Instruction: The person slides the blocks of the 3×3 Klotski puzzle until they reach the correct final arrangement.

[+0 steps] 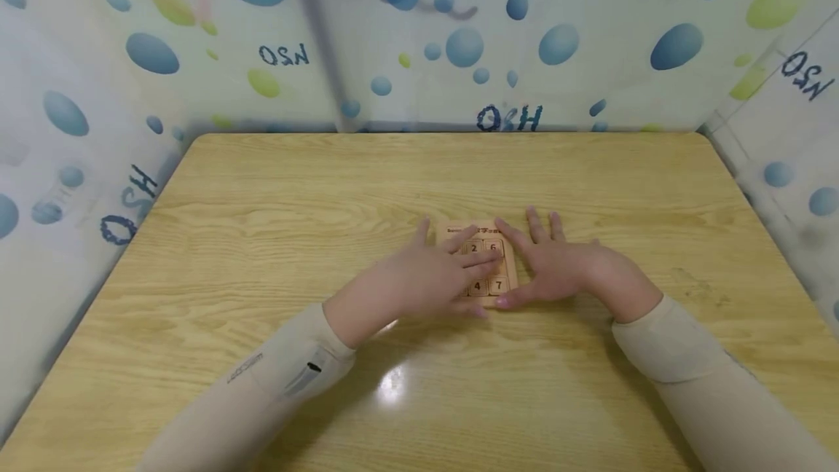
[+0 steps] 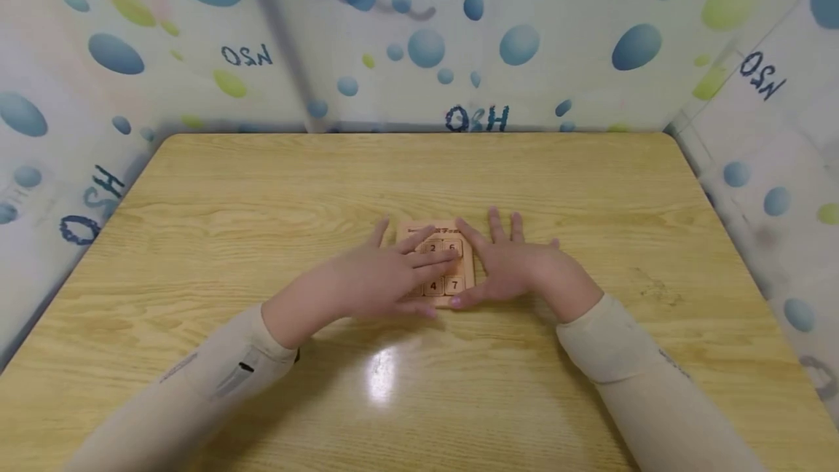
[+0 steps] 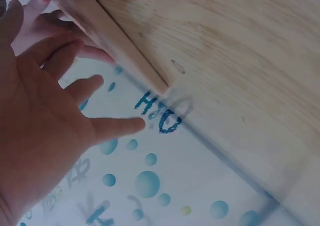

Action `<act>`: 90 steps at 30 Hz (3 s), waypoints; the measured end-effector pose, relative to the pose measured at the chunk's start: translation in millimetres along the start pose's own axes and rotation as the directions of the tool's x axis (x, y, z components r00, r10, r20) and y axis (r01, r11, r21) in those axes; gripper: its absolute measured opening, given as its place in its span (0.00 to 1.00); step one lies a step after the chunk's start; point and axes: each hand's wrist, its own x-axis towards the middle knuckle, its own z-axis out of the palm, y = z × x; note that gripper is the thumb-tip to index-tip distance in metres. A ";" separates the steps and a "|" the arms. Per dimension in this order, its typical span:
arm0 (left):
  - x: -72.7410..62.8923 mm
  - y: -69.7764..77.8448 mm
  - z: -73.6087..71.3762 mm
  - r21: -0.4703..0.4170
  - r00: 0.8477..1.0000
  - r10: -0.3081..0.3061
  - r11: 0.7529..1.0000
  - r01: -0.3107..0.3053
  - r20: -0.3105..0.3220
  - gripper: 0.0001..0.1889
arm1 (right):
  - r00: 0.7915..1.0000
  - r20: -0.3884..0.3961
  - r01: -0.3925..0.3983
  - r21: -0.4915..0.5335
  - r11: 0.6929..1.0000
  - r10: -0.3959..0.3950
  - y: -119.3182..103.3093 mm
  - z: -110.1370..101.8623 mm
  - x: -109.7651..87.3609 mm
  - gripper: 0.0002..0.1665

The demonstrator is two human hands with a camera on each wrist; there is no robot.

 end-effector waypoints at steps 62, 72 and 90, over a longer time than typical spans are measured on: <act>-33.2 11.8 18.8 -0.094 1.000 -0.024 0.995 0.025 0.010 0.40 | 1.000 -0.008 -0.017 -0.021 1.000 0.016 -0.7 0.3 0.4 0.80; -43.5 4.2 12.2 -0.080 0.993 -0.114 0.991 0.111 -0.022 0.38 | 1.000 -0.006 -0.013 -0.022 1.000 0.013 -1.4 -0.7 -0.8 0.79; -26.7 7.5 11.7 -0.074 0.996 -0.085 0.994 0.085 -0.004 0.39 | 1.000 -0.005 -0.021 -0.023 1.000 0.021 1.3 -0.3 -1.4 0.80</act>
